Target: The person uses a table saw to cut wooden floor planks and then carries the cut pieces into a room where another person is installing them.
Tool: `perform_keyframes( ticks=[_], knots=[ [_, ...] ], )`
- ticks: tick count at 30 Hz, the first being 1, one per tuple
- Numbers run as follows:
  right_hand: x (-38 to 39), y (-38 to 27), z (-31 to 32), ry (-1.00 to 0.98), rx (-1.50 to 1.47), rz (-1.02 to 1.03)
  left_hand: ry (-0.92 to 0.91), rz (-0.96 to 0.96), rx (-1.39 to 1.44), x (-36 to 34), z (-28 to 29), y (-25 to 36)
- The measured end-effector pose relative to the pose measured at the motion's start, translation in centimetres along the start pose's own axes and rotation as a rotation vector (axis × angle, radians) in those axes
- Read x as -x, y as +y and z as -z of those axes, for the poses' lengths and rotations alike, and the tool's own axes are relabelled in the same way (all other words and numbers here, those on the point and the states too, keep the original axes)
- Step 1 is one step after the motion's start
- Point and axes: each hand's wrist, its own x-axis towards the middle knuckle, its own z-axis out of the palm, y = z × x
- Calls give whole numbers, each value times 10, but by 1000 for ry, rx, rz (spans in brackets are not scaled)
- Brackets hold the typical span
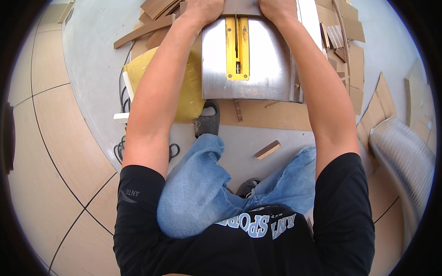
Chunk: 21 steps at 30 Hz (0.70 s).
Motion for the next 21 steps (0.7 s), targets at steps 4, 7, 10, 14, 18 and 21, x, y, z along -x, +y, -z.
perform_keyframes(
  ticks=[4, 7, 10, 14, 18, 21],
  knots=[
    [1, 8, 0, 35, 33, 28, -15, -21, 7, 1, -2, 6],
    [4, 3, 4, 3, 15, 15, -53, 55, 28, 2, -12, 3],
    [6, -14, -3, -29, -35, 18, 234, -67, -129, -1, -21, -26],
    [7, 16, 0, 88, 71, 94, -58, 35, -4, 8, -1, 14],
    [10, -6, 5, -24, -32, -1, -51, 43, -10, 14, 9, 10],
    [12, 0, 1, 9, 27, 59, -41, 47, -16, 18, 11, 11]
  ],
)
